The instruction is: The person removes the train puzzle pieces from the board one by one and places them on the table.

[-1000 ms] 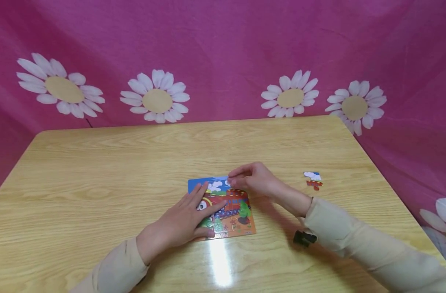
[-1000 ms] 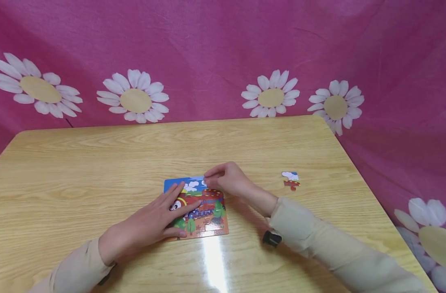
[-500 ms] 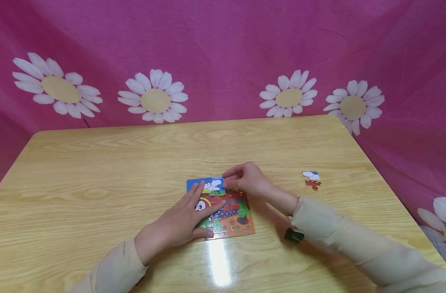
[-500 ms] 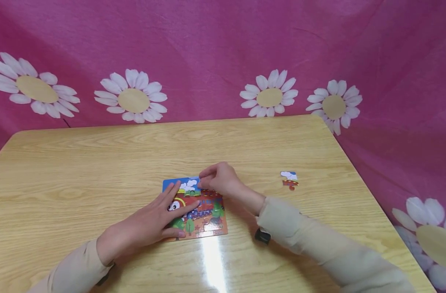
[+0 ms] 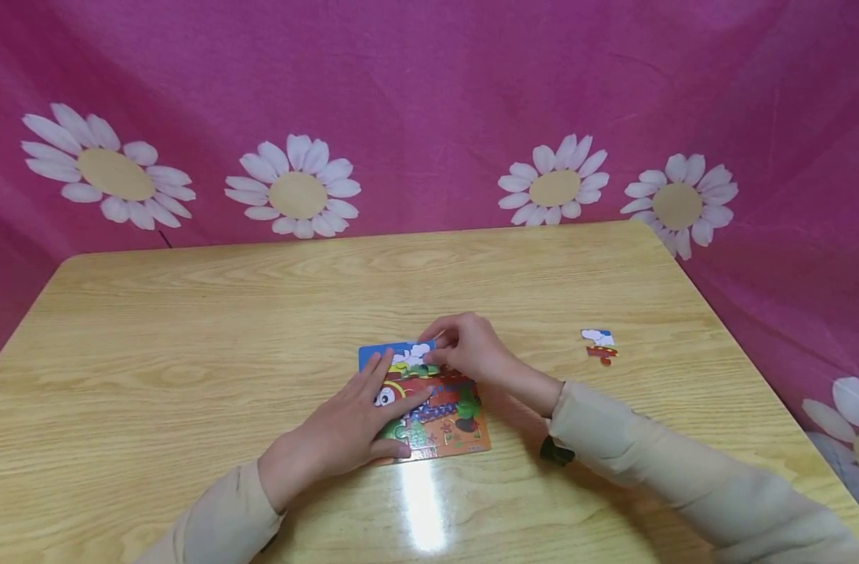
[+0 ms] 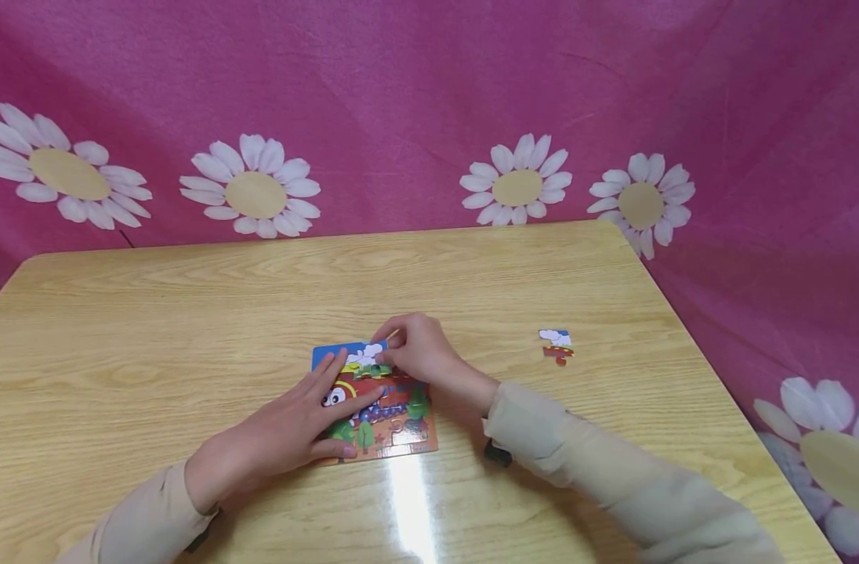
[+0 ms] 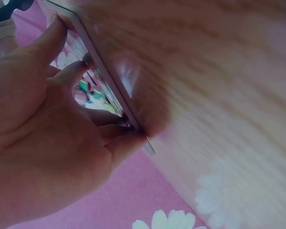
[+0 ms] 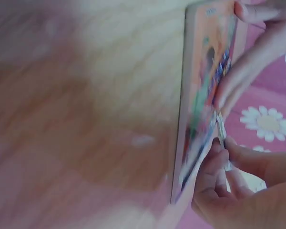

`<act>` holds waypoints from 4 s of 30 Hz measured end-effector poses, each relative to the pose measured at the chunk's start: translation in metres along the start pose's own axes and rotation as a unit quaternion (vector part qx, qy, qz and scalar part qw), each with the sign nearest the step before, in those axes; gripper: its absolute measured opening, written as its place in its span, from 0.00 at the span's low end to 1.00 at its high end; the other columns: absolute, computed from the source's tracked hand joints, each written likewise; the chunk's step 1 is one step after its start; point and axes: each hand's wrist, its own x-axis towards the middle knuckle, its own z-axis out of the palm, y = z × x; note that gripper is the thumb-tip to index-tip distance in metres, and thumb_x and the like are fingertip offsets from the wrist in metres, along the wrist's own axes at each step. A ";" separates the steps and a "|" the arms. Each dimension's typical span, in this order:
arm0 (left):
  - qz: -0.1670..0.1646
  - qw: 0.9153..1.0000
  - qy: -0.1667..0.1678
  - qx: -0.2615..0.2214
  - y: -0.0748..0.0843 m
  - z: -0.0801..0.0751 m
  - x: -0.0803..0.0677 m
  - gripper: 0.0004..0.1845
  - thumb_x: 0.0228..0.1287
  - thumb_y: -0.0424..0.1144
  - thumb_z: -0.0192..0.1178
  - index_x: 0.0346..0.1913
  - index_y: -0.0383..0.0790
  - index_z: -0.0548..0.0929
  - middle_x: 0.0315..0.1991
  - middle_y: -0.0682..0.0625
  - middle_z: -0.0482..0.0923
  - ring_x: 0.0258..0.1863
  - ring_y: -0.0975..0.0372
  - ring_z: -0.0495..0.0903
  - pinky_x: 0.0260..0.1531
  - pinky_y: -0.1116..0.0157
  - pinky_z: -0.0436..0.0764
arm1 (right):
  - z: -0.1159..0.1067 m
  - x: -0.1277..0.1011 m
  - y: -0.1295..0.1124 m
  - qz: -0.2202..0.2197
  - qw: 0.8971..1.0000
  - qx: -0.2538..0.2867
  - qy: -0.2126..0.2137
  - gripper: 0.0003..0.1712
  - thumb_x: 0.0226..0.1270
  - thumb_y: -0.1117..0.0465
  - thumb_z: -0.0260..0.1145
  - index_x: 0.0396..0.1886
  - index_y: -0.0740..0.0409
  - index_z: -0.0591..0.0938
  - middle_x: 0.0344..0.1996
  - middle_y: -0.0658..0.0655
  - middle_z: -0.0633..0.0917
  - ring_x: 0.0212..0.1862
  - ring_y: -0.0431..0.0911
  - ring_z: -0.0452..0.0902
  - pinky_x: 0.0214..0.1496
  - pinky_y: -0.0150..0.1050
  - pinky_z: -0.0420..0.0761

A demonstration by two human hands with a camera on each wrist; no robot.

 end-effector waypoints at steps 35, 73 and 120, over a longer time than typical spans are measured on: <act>0.016 1.000 0.023 0.010 -0.001 0.005 0.002 0.35 0.58 0.57 0.56 0.69 0.58 0.60 0.71 0.34 0.36 0.69 0.44 0.38 0.61 0.49 0.59 | -0.126 -0.050 0.105 0.003 0.981 -0.178 0.072 0.09 0.52 0.64 0.71 0.34 0.61 0.85 0.21 0.53 0.77 0.23 0.45 0.67 0.23 0.36 0.67; -0.041 0.998 0.047 0.012 -0.009 0.003 -0.023 0.33 0.58 0.62 0.52 0.68 0.65 0.60 0.72 0.37 0.35 0.70 0.46 0.38 0.59 0.47 0.61 | -0.030 -0.006 0.015 0.033 0.994 0.089 -0.064 0.14 0.61 0.63 0.64 0.45 0.63 0.81 0.37 0.56 0.85 0.40 0.44 0.81 0.44 0.39 0.78; 0.001 0.999 0.051 -0.001 -0.011 0.004 -0.029 0.33 0.60 0.60 0.51 0.68 0.56 0.63 0.70 0.34 0.39 0.69 0.45 0.44 0.62 0.47 0.55 | 0.033 0.012 -0.016 -0.048 0.999 0.001 -0.009 0.18 0.46 0.61 0.75 0.40 0.53 0.83 0.33 0.49 0.81 0.34 0.42 0.75 0.36 0.33 0.75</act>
